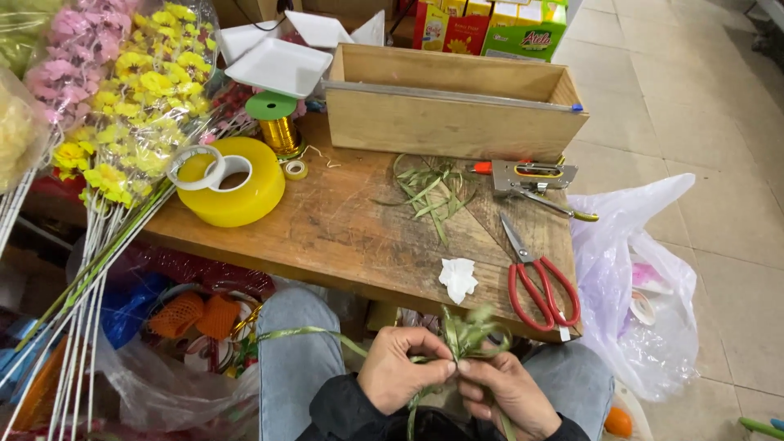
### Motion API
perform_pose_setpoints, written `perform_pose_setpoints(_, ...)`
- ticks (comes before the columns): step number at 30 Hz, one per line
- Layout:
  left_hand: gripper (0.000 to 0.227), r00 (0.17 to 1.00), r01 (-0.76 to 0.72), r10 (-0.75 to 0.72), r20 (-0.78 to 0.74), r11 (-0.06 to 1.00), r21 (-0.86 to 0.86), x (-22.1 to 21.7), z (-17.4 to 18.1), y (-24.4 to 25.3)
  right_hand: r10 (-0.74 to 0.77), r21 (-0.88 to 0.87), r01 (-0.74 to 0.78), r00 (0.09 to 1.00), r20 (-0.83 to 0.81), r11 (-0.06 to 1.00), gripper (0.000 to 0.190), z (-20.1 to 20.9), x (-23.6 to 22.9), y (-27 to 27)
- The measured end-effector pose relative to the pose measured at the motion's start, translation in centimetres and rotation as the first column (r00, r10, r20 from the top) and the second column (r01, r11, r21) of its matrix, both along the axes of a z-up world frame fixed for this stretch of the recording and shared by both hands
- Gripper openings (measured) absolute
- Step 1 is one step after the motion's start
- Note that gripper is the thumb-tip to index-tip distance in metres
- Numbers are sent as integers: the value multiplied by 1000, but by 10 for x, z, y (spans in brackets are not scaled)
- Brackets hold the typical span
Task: Making decorative bows from green ribbon or leaf material using hands and scissors.
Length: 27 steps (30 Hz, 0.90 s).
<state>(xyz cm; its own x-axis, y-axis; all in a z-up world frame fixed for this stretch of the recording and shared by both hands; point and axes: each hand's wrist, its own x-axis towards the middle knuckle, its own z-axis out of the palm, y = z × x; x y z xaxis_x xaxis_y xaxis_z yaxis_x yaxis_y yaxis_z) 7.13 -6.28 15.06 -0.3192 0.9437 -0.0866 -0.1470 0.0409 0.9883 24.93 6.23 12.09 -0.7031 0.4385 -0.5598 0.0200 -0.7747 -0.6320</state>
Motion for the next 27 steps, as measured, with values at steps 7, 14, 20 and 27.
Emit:
perform_pose_setpoints(7, 5, 989, -136, 130, -76, 988, -68, 4, -3, 4, -175, 267, 153, 983, 57, 951, 15, 16, -19, -26)
perform_pose_setpoints(14, 13, 968, -163, 177, 180, 982, -92, 10, -18, 10, -240, 648, 141, 969, 66, 748, 21, -13, -11, -27)
perform_pose_setpoints(20, 6, 793, -106, 216, 570, 970, -219, 11, -30, 16, -157, 809, 275, 961, -226, 519, 15, -30, -8, -19)
perform_pose_setpoints(27, 6, 560, 95, 139, 817, 969, -230, 4, -32, 6, -279, 450, 341, 939, -200, 825, 8, 0, -16, -19)
